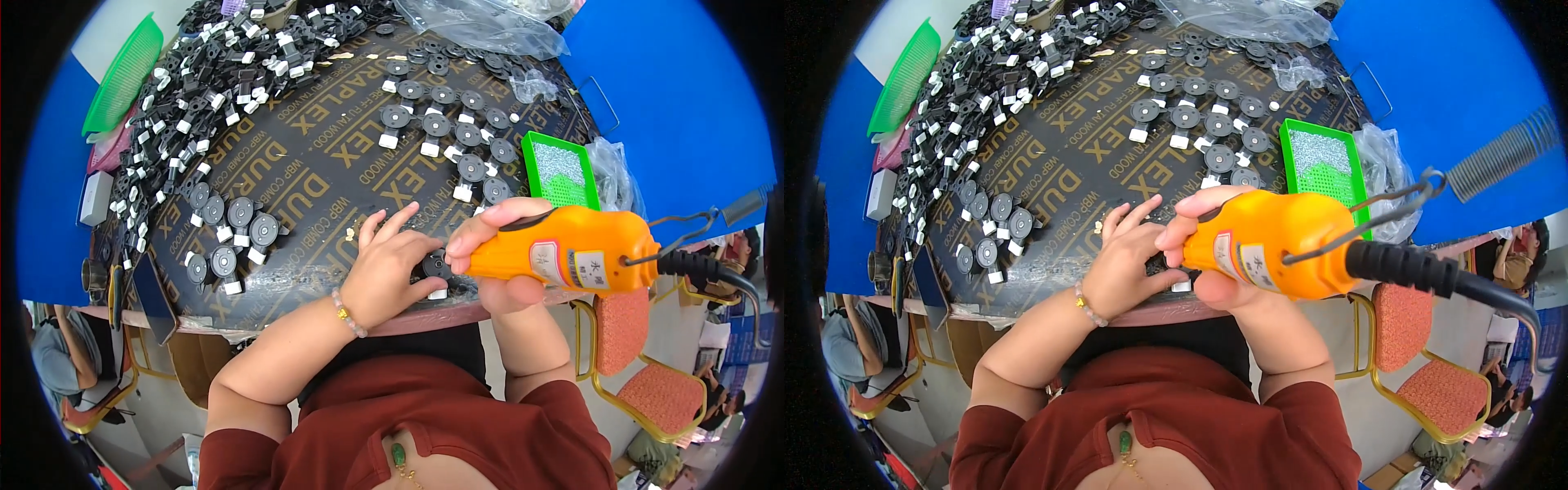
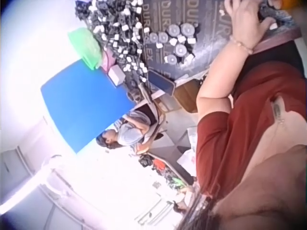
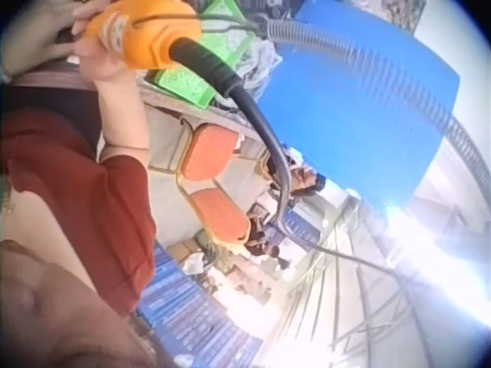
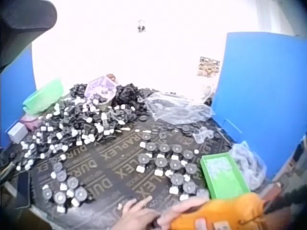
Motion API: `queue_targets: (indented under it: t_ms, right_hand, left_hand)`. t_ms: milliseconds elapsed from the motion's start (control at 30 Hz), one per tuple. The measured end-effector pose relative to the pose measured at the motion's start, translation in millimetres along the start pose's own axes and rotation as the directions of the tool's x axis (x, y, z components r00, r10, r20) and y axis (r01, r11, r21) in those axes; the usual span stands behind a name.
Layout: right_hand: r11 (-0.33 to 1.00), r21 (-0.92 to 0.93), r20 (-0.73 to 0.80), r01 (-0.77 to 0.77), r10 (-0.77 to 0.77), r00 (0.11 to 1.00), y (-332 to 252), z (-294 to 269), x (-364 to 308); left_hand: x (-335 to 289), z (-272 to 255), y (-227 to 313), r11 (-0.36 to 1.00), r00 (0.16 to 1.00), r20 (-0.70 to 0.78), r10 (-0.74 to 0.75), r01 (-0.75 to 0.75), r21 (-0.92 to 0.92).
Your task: Assembling small electronic speakers using an electric screwdriver to fasten screws.
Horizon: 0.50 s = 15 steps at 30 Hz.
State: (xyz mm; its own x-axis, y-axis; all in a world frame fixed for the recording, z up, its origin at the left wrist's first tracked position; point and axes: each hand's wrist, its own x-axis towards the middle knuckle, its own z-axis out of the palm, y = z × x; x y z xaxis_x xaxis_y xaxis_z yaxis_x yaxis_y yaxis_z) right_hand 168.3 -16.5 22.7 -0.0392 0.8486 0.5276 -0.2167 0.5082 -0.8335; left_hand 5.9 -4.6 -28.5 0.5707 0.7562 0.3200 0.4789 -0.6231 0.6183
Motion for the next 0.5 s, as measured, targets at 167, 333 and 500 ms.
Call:
queue_targets:
  t_ms: [167,333,500]
  right_hand:
    - [0.998,0.044,-0.009,-0.038,0.038,0.999,7.1,1.0,0.8]
    - [0.996,0.021,0.005,-0.082,0.082,0.997,8.1,4.0,0.5]
    - [0.995,0.072,-0.041,-0.069,0.072,0.997,5.8,2.4,-0.6]
  left_hand:
    - [-0.2,-0.5,0.9,1.0,1.0,-0.016,0.011,-0.011,0.005]
    - [-0.2,0.6,0.0,1.0,0.999,-0.042,0.028,-0.027,0.016]
    - [0.7,-0.4,2.3,0.999,0.998,-0.036,0.047,-0.046,0.029]
